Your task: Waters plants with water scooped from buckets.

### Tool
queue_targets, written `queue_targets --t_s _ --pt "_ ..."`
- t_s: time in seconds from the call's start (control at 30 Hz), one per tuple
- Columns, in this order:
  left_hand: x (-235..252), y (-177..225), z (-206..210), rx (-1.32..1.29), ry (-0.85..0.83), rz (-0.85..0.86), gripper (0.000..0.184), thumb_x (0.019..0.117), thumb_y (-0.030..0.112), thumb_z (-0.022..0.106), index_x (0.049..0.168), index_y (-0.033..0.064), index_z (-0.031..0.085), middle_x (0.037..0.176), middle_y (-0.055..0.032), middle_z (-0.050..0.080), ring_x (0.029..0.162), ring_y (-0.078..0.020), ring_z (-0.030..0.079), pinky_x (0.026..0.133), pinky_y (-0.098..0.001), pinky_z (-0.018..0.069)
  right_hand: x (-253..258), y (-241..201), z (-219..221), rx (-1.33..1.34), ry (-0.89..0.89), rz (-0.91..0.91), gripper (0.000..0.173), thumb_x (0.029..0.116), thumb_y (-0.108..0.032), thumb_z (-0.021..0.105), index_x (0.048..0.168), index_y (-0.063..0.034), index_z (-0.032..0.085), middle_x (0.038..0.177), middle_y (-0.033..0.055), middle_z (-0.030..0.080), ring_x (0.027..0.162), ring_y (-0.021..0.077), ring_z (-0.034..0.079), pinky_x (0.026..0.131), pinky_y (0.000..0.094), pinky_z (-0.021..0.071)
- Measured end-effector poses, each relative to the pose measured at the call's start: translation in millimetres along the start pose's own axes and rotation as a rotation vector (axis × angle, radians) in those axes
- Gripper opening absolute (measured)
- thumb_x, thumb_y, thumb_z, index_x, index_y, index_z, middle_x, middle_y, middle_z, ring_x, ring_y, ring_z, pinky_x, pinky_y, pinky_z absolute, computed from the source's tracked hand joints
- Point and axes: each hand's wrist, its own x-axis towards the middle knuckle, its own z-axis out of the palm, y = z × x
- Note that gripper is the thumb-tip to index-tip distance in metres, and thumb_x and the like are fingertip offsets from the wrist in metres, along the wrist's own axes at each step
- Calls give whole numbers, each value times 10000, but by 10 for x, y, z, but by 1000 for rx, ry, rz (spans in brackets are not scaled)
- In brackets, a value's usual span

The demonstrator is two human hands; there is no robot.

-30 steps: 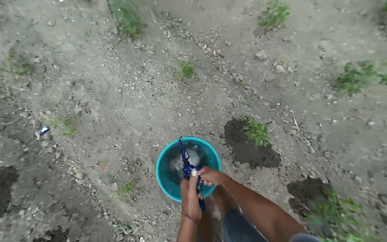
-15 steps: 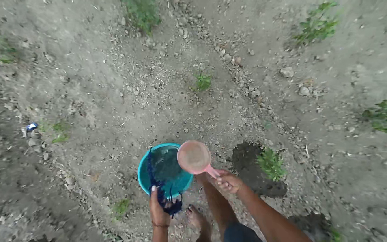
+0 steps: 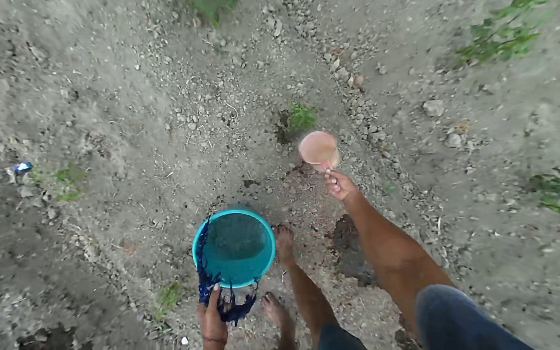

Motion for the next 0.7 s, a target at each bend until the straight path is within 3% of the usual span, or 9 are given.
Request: queue_targets --t_s 0.23,0.57,0.63,0.7 --pt "127 -118 -250 69 90 28 209 1006 132 573 1174 10 557 791 0 610 597 -66 590 569 -268 546 176 -210 125 136 99 -31 132 1099 -173 386 1064 -131 506 664 -40 519 398 -22 387 356 103 335" --pt "425 -284 -447 128 142 36 275 986 143 603 1210 -10 559 884 -33 628 696 -77 611 654 -279 550 193 -54 90 72 376 28 106 1058 -100 458 957 -111 490 619 -44 461 391 -14 381 350 114 334" --pt "592 -329 -537 198 164 12 355 984 168 628 1259 -47 563 1000 -111 643 808 -127 614 742 -341 543 211 14 84 -12 456 28 82 1038 -79 494 959 -98 497 627 -33 464 394 -3 384 354 124 347" --pt "843 -405 -640 254 203 -29 393 975 206 661 1256 -54 574 1029 -161 652 832 -181 625 749 -398 544 209 103 95 -126 559 0 56 1016 -55 533 988 -87 496 646 -17 466 405 17 389 364 145 357"
